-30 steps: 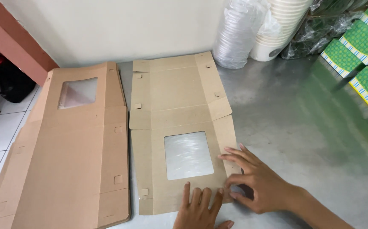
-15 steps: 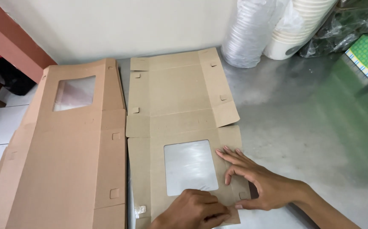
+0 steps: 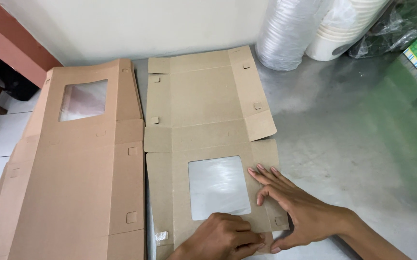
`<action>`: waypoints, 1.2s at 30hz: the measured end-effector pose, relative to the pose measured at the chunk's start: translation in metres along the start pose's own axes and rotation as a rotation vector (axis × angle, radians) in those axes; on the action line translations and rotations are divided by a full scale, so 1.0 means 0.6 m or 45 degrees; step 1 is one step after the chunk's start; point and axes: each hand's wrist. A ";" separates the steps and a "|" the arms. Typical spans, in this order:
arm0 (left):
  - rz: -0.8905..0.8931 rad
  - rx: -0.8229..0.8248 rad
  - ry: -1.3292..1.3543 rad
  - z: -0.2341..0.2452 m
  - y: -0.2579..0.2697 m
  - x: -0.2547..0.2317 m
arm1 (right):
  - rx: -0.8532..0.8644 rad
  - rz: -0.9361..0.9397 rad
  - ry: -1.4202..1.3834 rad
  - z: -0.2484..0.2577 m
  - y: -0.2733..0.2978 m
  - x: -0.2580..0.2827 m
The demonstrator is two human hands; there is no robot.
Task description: Assembling cardboard boxes by folding flaps and tabs
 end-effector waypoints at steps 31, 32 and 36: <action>0.012 -0.097 -0.016 -0.007 -0.002 -0.003 | -0.047 0.008 -0.007 0.002 -0.002 0.012; 0.015 -0.099 -0.013 -0.010 -0.001 -0.001 | -0.043 0.006 -0.008 0.002 0.000 0.010; 0.083 -0.018 -0.098 -0.012 0.004 -0.004 | -0.028 -0.051 -0.014 0.002 0.002 0.003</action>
Point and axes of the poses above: each hand's wrist, its own y-axis away from the middle knuckle, its own z-axis out of the back of the hand, x = y × z, and after that the axes turned 7 degrees about z, right-handed
